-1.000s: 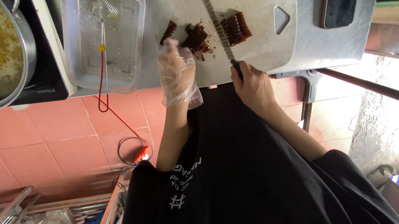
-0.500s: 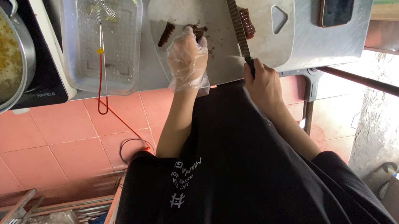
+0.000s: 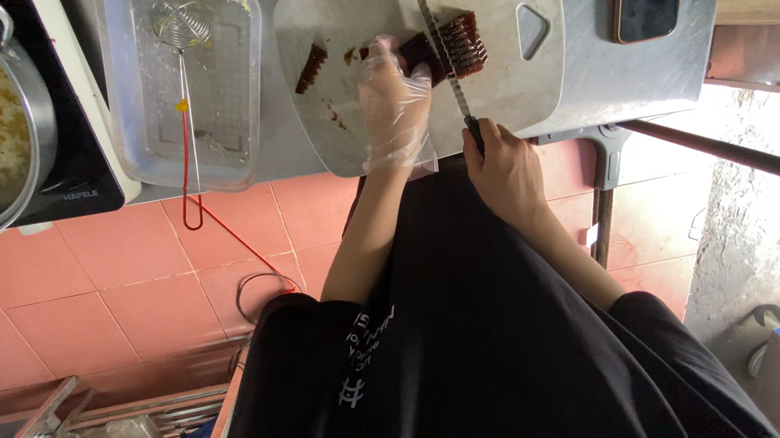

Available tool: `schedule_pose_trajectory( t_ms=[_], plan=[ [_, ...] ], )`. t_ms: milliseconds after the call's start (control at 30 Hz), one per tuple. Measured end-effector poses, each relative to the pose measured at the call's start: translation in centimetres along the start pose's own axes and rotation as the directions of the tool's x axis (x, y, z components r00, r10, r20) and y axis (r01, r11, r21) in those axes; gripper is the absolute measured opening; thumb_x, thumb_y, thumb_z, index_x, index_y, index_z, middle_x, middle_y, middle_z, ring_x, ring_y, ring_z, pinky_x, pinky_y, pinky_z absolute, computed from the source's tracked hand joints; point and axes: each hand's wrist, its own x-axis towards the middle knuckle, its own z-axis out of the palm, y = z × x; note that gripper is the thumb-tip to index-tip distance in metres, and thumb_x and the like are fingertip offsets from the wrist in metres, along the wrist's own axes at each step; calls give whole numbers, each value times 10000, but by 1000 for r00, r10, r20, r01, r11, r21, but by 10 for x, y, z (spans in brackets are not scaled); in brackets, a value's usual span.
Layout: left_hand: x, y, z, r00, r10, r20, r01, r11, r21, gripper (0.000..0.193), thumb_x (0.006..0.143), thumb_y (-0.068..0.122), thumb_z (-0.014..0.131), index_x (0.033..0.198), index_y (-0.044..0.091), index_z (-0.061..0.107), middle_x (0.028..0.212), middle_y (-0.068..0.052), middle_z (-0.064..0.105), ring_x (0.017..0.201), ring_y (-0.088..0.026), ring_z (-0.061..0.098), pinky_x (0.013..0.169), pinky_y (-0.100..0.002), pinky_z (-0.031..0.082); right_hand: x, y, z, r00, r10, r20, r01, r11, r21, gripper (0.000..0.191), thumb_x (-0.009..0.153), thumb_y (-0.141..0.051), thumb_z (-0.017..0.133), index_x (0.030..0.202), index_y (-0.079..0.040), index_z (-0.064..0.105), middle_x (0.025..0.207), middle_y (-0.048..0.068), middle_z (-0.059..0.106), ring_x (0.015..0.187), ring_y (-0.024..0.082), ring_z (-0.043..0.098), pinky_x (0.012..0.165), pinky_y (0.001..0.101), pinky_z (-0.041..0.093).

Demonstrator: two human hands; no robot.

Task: The person slices a dark, glossy block of cooked meat into thin strips on a cutting board using a knife. They repeatedly transfer the sliced pieces into a plastic container placed on a digital scale.

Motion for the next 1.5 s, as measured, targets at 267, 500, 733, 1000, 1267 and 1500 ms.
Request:
schedule_pose_trajectory(
  t_ms=[267, 500, 733, 1000, 1267, 1500],
  plan=[
    [-3, 11, -2, 996, 81, -43, -79, 995, 54, 457, 824, 52, 755, 1246, -22, 594, 1145, -219, 692, 1037, -335, 710, 906, -397, 578, 14, 3, 8, 998, -48, -48, 45, 997, -70, 203, 1022, -190, 651, 950, -2, 626, 816, 195, 702, 649, 422, 676, 549, 490, 530],
    [-2, 16, -5, 1000, 4, -11, -3, 1000, 12, 465, 815, 48, 750, 1252, -11, 603, 1129, -200, 714, 1051, -315, 727, 945, -387, 582, 25, 7, 4, 994, -96, -45, 97, 995, 30, 211, 1043, -183, 652, 946, -2, 603, 830, 214, 693, 667, 451, 659, 566, 526, 506],
    [-3, 10, -2, 997, 54, -58, -55, 998, -24, 439, 823, 70, 754, 1226, -24, 608, 1123, -234, 716, 1051, -365, 720, 921, -416, 571, 27, 1, 9, 991, -121, -61, 121, 993, -2, 212, 1033, -179, 663, 941, 2, 600, 808, 213, 682, 675, 451, 656, 577, 526, 508],
    [4, -4, 4, 997, 49, -58, -44, 996, 81, 411, 841, -18, 634, 1249, -46, 596, 1065, -242, 716, 964, -370, 736, 865, -421, 597, 31, -9, 14, 994, -105, -44, 103, 994, -40, 233, 1035, -174, 664, 912, 14, 603, 790, 217, 679, 661, 449, 656, 571, 512, 514],
    [1, 5, -6, 970, 194, -146, -192, 981, 29, 416, 841, -32, 649, 1249, 7, 577, 1047, -223, 726, 971, -378, 734, 846, -419, 588, 30, -14, 13, 995, -77, -57, 79, 997, 23, 206, 1019, -160, 666, 931, 20, 618, 786, 215, 683, 654, 444, 660, 566, 510, 512],
    [5, 11, -13, 999, -54, 0, 54, 998, -25, 497, 839, -39, 610, 1334, -35, 563, 875, -184, 715, 769, -282, 740, 718, -413, 581, 28, -15, 17, 996, -84, -38, 85, 996, 27, 215, 1028, -157, 675, 929, 22, 611, 817, 226, 673, 690, 449, 659, 595, 513, 513]
  ],
)
